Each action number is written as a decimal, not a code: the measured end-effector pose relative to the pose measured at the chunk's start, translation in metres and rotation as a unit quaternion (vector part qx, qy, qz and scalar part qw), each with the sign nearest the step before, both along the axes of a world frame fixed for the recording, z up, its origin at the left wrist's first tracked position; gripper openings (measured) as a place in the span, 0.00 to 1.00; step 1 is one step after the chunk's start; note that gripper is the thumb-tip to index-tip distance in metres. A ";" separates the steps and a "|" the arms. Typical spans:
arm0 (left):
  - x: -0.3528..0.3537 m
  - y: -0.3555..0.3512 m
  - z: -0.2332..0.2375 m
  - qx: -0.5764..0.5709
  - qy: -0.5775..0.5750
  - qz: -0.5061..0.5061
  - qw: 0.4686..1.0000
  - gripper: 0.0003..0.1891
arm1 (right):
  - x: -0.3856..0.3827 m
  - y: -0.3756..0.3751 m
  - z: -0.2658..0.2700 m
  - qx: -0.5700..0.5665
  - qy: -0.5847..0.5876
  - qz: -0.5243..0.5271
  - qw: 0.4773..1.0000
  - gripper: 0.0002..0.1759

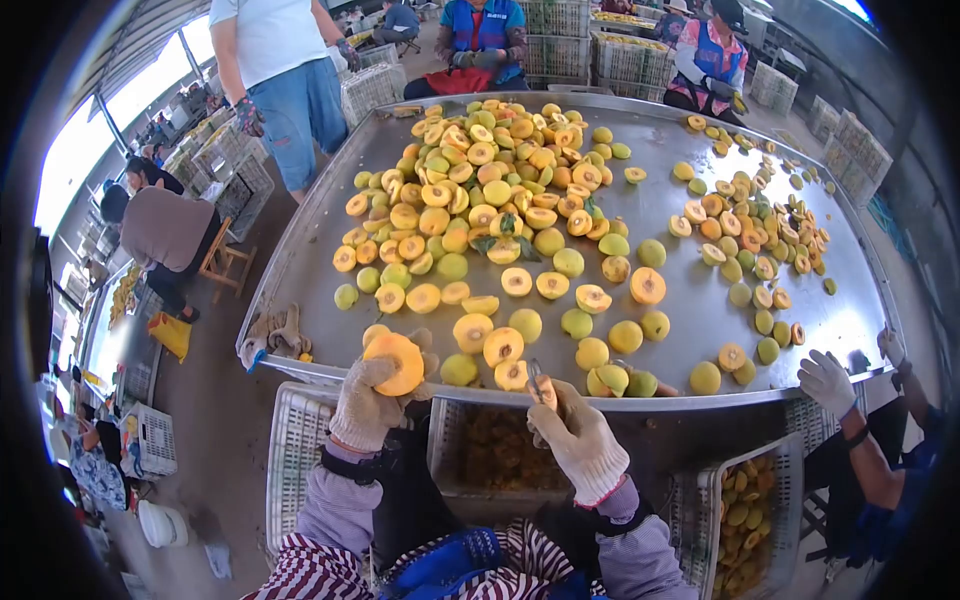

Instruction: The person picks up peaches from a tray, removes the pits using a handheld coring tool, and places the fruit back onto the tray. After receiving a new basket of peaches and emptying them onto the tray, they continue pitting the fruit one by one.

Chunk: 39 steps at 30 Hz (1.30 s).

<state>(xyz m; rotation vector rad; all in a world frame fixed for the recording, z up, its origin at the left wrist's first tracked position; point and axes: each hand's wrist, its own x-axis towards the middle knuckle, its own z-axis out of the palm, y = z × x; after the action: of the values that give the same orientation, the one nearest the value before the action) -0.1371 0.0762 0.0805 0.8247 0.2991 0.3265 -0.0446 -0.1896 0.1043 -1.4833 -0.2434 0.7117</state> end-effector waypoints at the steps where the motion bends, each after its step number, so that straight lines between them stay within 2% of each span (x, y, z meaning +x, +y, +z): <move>1: -0.009 -0.009 -0.002 0.001 0.006 0.012 1.000 0.31 | -0.009 0.001 0.003 -0.002 0.006 0.007 1.000 0.20; 3: -0.024 -0.025 0.002 0.006 -0.026 0.016 1.000 0.38 | -0.024 0.007 0.008 -0.011 -0.014 0.048 0.999 0.19; 5: -0.034 -0.038 0.000 -0.046 -0.110 0.003 0.993 0.38 | -0.041 0.009 0.016 0.000 0.002 0.066 0.998 0.21; 6: -0.039 -0.046 0.006 -0.003 -0.099 0.006 0.995 0.42 | -0.051 0.009 0.018 0.033 0.045 0.053 0.997 0.20; 7: -0.043 -0.058 0.018 0.084 -0.093 0.017 0.992 0.45 | -0.059 0.011 0.021 0.066 0.087 0.037 0.993 0.19; 8: -0.051 -0.063 0.031 0.372 -0.060 0.041 0.926 0.46 | -0.068 0.016 0.025 0.074 0.094 0.004 0.993 0.21; 9: -0.056 -0.066 0.040 0.626 -0.022 0.060 0.777 0.47 | -0.073 0.016 0.025 0.071 0.093 0.001 0.993 0.21; 10: -0.055 -0.073 0.045 0.654 -0.048 0.070 0.751 0.49 | -0.077 0.015 0.023 0.056 0.091 -0.012 0.994 0.22; 11: -0.055 -0.076 0.045 0.652 -0.051 0.067 0.754 0.49 | -0.080 0.014 0.020 0.042 0.087 -0.025 0.995 0.23; 12: -0.056 -0.079 0.046 0.663 -0.078 0.049 0.743 0.51 | -0.083 0.015 0.016 0.047 0.050 -0.015 0.998 0.29; 13: -0.056 -0.082 0.045 0.674 -0.105 0.032 0.731 0.52 | -0.086 0.016 0.018 0.044 0.050 -0.019 0.998 0.29; 15: -0.059 -0.088 0.039 0.666 -0.096 0.041 0.739 0.53 | -0.090 0.018 0.023 0.089 0.089 -0.065 0.990 0.29; 18: -0.063 -0.090 0.038 0.647 -0.117 0.043 0.753 0.54 | -0.091 0.009 0.019 0.103 0.073 -0.033 0.991 0.28; 19: -0.066 -0.094 0.042 0.662 -0.113 0.056 0.739 0.54 | -0.091 0.007 0.018 0.108 0.064 -0.005 0.992 0.28; 21: -0.070 -0.100 0.047 0.677 -0.109 0.070 0.725 0.54 | -0.093 0.011 0.017 0.133 0.069 -0.025 0.988 0.28; 24: -0.072 -0.110 0.046 0.687 -0.123 0.127 0.705 0.50 | -0.091 0.006 0.008 0.169 0.090 -0.038 0.981 0.27; 26: -0.070 -0.116 0.041 0.637 -0.155 0.151 0.740 0.48 | -0.090 0.001 0.004 0.178 0.105 -0.031 0.978 0.25; 27: -0.067 -0.118 0.039 0.636 -0.155 0.150 0.741 0.48 | -0.089 -0.001 0.003 0.190 0.107 -0.027 0.976 0.25; 29: -0.063 -0.119 0.036 0.640 -0.186 0.188 0.721 0.45 | -0.089 0.001 0.008 0.202 0.109 -0.025 0.973 0.24; 30: -0.063 -0.119 0.038 0.640 -0.187 0.186 0.721 0.45 | -0.092 0.006 0.018 0.192 0.103 -0.041 0.975 0.25; 31: -0.065 -0.117 0.041 0.675 -0.169 0.165 0.699 0.43 | -0.093 0.009 0.024 0.181 0.098 -0.058 0.977 0.27; 32: -0.066 -0.114 0.043 0.709 -0.152 0.143 0.674 0.40 | -0.093 0.009 0.020 0.182 0.098 -0.061 0.976 0.27; 33: -0.063 -0.112 0.043 0.709 -0.154 0.140 0.674 0.40 | -0.091 0.009 0.013 0.184 0.100 -0.056 0.976 0.26; 35: -0.056 -0.108 0.043 0.679 -0.123 0.096 0.717 0.36 | -0.088 -0.001 -0.001 0.158 0.106 -0.032 0.981 0.25; 37: -0.049 -0.100 0.038 0.576 -0.028 0.035 0.816 0.27 | -0.082 -0.002 -0.011 0.117 0.131 -0.022 0.984 0.23; 39: -0.029 -0.085 0.021 0.430 0.067 0.001 0.900 0.26 | -0.078 -0.002 -0.005 0.116 0.161 -0.071 0.978 0.22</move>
<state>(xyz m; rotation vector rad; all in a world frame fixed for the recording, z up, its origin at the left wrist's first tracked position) -0.1665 -0.0091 0.1017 1.7274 0.2808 0.4082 -0.1228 -0.1920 0.0994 -1.1319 0.0281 0.7689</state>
